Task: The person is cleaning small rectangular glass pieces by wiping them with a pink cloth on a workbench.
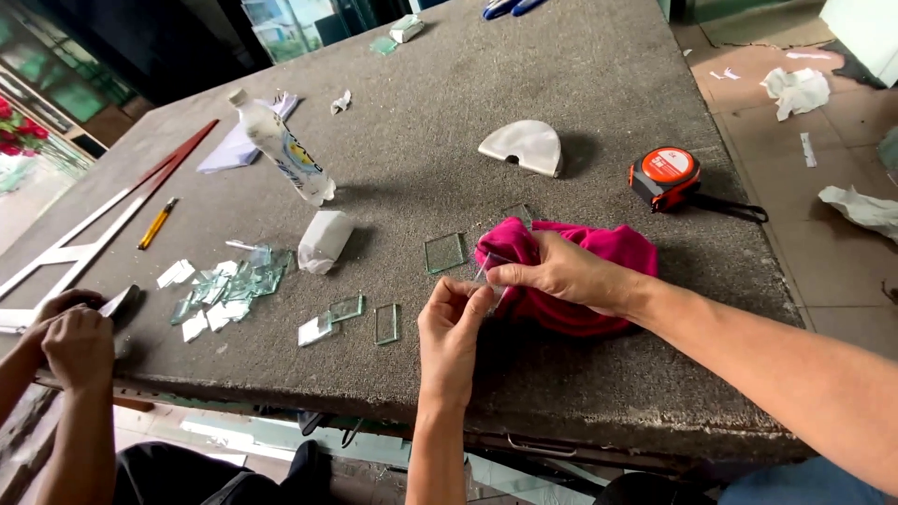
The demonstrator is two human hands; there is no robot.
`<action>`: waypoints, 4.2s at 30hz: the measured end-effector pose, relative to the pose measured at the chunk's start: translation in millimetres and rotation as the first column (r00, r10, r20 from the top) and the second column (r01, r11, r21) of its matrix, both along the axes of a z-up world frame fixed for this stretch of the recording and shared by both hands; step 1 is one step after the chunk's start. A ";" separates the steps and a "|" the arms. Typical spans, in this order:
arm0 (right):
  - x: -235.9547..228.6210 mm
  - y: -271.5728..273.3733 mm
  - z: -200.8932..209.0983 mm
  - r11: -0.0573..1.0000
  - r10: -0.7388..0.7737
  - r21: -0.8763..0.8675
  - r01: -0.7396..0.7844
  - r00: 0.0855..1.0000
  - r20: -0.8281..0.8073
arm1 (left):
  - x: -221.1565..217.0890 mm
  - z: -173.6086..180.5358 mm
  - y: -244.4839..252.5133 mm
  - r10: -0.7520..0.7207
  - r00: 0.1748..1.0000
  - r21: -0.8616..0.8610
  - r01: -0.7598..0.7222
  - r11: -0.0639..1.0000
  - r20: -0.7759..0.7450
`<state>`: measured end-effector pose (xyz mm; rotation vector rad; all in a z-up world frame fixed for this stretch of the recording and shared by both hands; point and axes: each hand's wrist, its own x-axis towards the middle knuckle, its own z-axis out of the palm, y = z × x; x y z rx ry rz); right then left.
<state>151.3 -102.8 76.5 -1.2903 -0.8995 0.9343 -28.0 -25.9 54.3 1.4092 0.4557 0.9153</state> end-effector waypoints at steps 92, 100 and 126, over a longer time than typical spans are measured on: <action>52.7 26.2 -105.0 0.960 -0.041 -0.111 0.256 0.523 0.851 | -0.3 -9.3 -8.9 0.231 0.956 0.157 -0.204 0.966 -0.180; 14.0 11.1 -51.9 0.902 -0.054 -0.249 0.354 0.663 0.747 | 5.5 -27.2 5.2 0.276 0.947 0.192 -0.243 0.951 -0.166; 19.2 25.9 -77.1 0.965 -0.262 0.065 0.255 0.955 0.137 | 4.0 -23.7 4.4 0.074 0.990 -0.189 -0.050 0.981 0.123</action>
